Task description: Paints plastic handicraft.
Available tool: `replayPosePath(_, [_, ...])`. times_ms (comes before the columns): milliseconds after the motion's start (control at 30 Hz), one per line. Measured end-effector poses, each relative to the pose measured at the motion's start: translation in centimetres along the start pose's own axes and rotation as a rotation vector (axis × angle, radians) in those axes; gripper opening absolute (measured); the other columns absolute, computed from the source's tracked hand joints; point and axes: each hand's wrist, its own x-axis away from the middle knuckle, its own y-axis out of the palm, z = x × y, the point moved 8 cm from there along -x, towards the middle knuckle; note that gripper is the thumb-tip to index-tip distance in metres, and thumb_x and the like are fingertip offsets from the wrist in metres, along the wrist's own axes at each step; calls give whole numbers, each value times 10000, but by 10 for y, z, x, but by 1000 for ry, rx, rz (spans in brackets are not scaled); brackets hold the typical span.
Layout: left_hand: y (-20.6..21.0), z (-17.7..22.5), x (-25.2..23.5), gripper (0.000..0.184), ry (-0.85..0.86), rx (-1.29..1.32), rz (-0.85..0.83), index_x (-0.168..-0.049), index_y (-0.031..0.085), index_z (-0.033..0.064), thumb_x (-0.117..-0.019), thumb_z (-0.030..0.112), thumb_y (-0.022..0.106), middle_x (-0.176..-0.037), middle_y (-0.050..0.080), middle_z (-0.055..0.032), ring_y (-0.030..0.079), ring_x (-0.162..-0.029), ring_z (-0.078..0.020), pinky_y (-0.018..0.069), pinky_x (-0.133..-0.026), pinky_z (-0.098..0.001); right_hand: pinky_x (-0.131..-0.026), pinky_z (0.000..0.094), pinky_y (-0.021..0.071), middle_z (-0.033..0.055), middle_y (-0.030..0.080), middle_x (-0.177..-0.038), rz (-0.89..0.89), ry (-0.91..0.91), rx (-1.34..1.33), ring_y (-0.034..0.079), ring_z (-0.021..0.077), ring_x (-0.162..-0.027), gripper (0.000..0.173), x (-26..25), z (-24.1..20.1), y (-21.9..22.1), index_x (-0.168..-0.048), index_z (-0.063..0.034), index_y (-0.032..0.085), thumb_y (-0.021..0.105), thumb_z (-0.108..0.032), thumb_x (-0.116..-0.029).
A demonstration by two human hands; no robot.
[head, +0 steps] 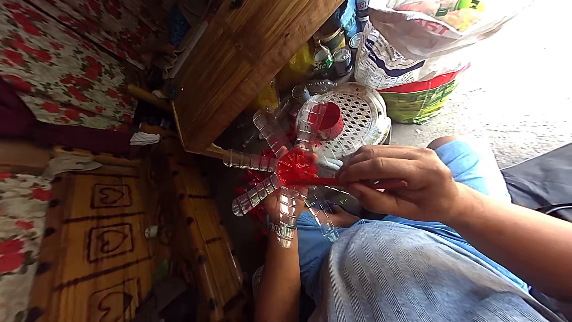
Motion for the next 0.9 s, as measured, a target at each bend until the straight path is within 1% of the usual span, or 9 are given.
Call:
replayPosePath(100, [0,-1,-2,396,-46,-7,-44,-1188,728,145,-827,302,765,-1281,682,-114,658,-1185,-286,576,-928,-439,-792,209,585,45,734,-953,-14,25,-33,686,62,-910,150,1,3,2,-971,-17,751,635,-112,-967])
replayPosePath(167, [-3,-1,0,393,-54,-4,-52,-1171,735,142,-808,284,784,-1258,694,-106,669,-1163,-279,573,-941,-437,-773,188,582,30,729,-944,-7,43,-51,680,38,-893,153,0,5,0,-976,-14,744,630,-117,-966])
replayPosePath(233, [-3,-1,4,245,-27,-4,23,-987,771,124,-782,258,785,-1013,761,-85,733,-966,-223,600,-856,-394,-757,173,572,20,723,-928,10,56,-41,669,19,-873,155,-1,6,-2,-970,-9,742,630,-116,-959])
replayPosePath(300, [-1,0,4,177,-18,11,42,-906,772,111,-781,236,780,-900,762,-77,740,-880,-193,607,-820,-368,-753,177,575,21,727,-927,-6,55,-53,672,23,-872,160,-2,6,0,-967,-9,746,629,-119,-960])
replayPosePath(500, [-2,4,5,182,23,-27,36,-934,770,121,-797,241,765,-935,765,-71,738,-923,-192,605,-832,-378,-737,176,586,5,718,-922,18,63,-88,673,13,-857,152,-3,8,-9,-970,-16,732,624,-122,-963])
replayPosePath(567, [1,3,4,269,-7,-23,-36,-1054,770,124,-827,267,768,-1069,751,-83,712,-1049,-217,581,-915,-395,-740,175,584,6,715,-921,15,59,-81,668,13,-856,142,-4,6,-8,-967,-12,730,634,-117,-955])
replayPosePath(633, [-3,3,4,214,16,-23,57,-935,769,121,-776,263,784,-944,763,-79,739,-921,-205,610,-820,-383,-725,168,576,5,710,-918,-34,62,-97,662,10,-849,139,-3,7,-4,-969,-13,734,633,-106,-946])
replayPosePath(800, [8,-1,-3,555,-80,-20,-182,-1362,637,138,-841,278,767,-1402,608,-142,588,-1296,-308,534,-1021,-449,-644,144,558,-10,691,-911,-91,70,-90,645,-1,-803,119,-9,8,-9,-951,-31,731,645,-105,-916])
replayPosePath(900, [19,-2,-6,575,-98,6,-216,-1403,600,136,-863,265,746,-1433,578,-162,582,-1300,-334,539,-1012,-470,-676,165,569,-2,703,-912,-107,39,-105,654,14,-819,111,-13,6,-7,-942,-23,732,652,-93,-909])
